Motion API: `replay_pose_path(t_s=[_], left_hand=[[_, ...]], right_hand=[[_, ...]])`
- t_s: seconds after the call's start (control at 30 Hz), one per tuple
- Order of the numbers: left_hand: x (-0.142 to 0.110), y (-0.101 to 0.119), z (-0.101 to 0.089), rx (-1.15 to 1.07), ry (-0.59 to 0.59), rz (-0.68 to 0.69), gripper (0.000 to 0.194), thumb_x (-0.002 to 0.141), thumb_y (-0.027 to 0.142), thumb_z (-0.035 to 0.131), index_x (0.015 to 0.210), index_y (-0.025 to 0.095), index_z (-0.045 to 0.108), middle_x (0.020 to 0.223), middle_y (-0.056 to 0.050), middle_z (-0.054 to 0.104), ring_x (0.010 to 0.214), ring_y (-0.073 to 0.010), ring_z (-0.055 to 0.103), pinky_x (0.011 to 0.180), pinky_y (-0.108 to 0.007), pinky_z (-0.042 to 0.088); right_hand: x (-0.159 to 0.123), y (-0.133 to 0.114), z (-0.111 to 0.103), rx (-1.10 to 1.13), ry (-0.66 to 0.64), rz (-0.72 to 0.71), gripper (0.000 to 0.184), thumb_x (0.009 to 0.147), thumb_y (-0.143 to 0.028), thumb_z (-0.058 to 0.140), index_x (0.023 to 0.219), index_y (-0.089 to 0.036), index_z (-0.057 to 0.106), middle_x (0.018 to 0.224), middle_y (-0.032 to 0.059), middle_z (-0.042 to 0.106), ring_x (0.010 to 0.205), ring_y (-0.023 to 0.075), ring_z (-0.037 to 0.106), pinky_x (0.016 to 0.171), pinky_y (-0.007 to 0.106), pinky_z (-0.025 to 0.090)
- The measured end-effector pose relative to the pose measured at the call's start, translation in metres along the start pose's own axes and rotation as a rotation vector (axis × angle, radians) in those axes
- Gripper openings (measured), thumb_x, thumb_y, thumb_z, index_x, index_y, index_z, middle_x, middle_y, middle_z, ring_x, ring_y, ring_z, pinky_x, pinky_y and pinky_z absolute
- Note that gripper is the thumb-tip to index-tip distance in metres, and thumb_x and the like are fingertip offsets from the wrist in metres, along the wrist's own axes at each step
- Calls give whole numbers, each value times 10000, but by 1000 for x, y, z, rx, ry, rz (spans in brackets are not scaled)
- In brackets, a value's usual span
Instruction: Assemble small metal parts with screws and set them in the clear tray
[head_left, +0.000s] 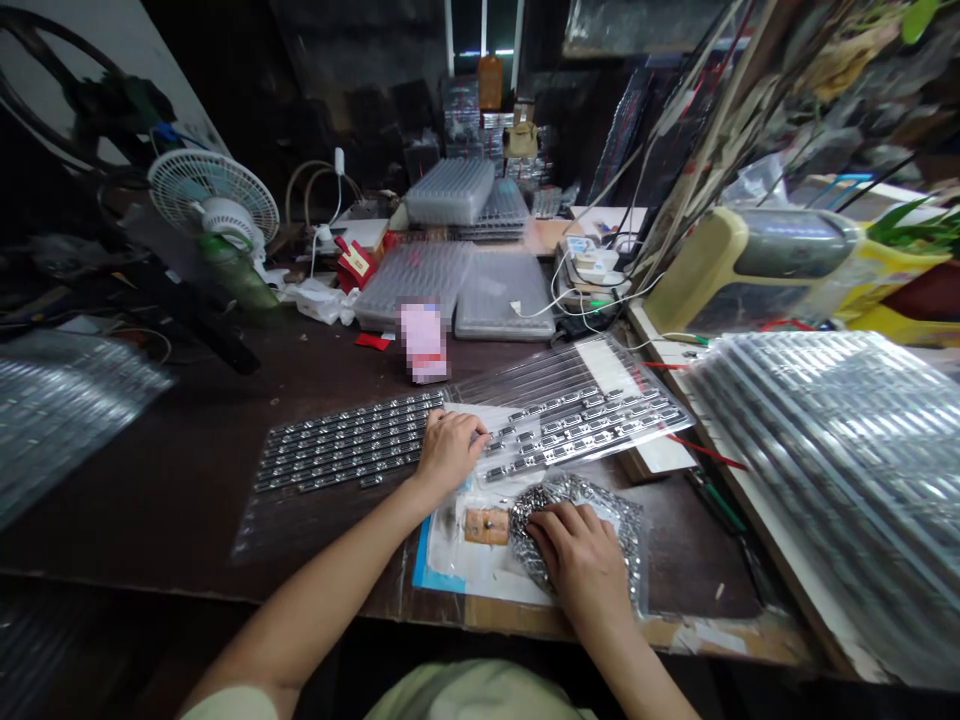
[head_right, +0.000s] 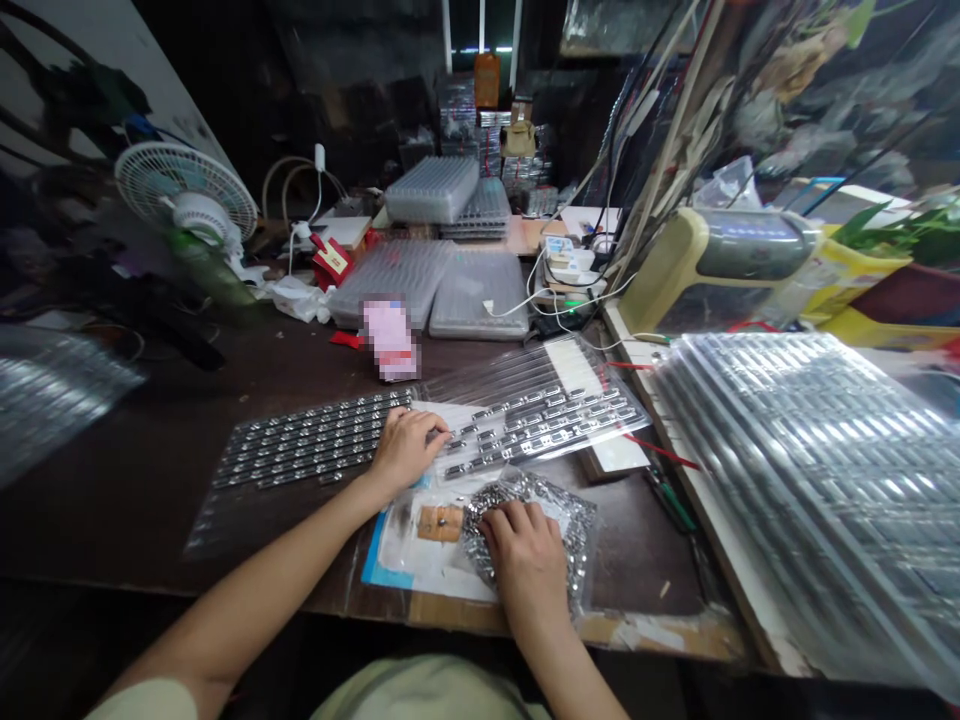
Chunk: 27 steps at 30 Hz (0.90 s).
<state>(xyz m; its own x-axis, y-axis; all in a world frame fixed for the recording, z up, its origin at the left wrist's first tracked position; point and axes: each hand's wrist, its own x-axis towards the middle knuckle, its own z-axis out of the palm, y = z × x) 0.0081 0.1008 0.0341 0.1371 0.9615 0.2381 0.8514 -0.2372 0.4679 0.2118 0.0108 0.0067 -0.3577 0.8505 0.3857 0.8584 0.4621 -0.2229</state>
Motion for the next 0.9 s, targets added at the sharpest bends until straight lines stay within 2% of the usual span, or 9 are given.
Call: replay_pose_path(t_s=[0.07, 0.13, 0.2, 0.27, 0.4, 0.47, 0.67, 0.77, 0.9], left_hand=[[-8, -5, -7, -91, 18, -52, 62, 829, 211, 584, 829, 194, 644, 842, -31, 700, 827, -200, 624, 860, -388, 405], [-24, -11, -17, -273, 5, -125, 148, 857, 222, 529, 960, 201, 633, 878, -30, 689, 782, -176, 641, 765, -322, 466], [-43, -16, -25, -480, -52, -191, 238, 887, 236, 461, 1069, 213, 611, 940, -34, 667, 717, -143, 644, 660, -264, 493], [-64, -17, -29, -580, -103, -213, 268, 902, 247, 419, 1078, 214, 620, 971, -43, 643, 685, -126, 631, 601, -235, 496], [-92, -8, -20, -531, -89, -205, 197, 847, 227, 534, 983, 211, 676, 940, -48, 656, 819, -157, 626, 638, -222, 500], [-99, -1, -11, -504, -56, -224, 176, 811, 190, 589, 955, 206, 688, 908, -45, 678, 800, -158, 629, 654, -228, 505], [-105, 11, 9, -497, 26, -97, 102, 778, 209, 672, 862, 208, 731, 828, -42, 668, 780, -165, 633, 714, -268, 511], [-106, 13, 12, -489, 49, -72, 105, 784, 240, 677, 869, 215, 733, 802, -37, 656, 756, -158, 627, 702, -266, 509], [-105, 14, 10, -416, 33, -63, 101, 781, 194, 676, 862, 221, 731, 798, -32, 654, 764, -161, 625, 703, -265, 503]], right_hand=[[0, 0, 0, 21, 19, 3, 183, 922, -270, 484, 834, -235, 641, 827, 20, 634, 760, 181, 487, 673, 303, 289], [0, 0, 0, 40, 40, 10, 184, 927, -266, 467, 860, -226, 634, 858, 27, 635, 774, 184, 491, 681, 302, 299], [1, 0, -1, 58, 47, 15, 185, 930, -259, 454, 874, -215, 625, 864, 33, 634, 782, 185, 497, 685, 302, 307], [1, 0, 0, 74, 48, 20, 196, 935, -250, 437, 873, -203, 616, 835, 36, 630, 775, 183, 504, 684, 302, 314], [1, 1, 2, 90, 81, 8, 214, 944, -239, 414, 989, -186, 616, 847, 43, 637, 786, 174, 519, 691, 297, 335], [0, 1, 2, 87, 89, 0, 231, 945, -237, 407, 1033, -190, 616, 872, 46, 643, 794, 170, 525, 692, 295, 344], [-1, 0, -1, 99, 48, 11, 232, 945, -240, 407, 976, -201, 634, 901, 49, 650, 804, 173, 534, 701, 301, 355], [-2, -1, -1, 97, 40, 14, 217, 936, -230, 424, 983, -203, 634, 910, 50, 651, 813, 176, 536, 710, 303, 361], [-3, 0, 0, 93, 50, 4, 231, 932, -205, 421, 1027, -201, 632, 920, 52, 650, 814, 175, 534, 715, 300, 361]])
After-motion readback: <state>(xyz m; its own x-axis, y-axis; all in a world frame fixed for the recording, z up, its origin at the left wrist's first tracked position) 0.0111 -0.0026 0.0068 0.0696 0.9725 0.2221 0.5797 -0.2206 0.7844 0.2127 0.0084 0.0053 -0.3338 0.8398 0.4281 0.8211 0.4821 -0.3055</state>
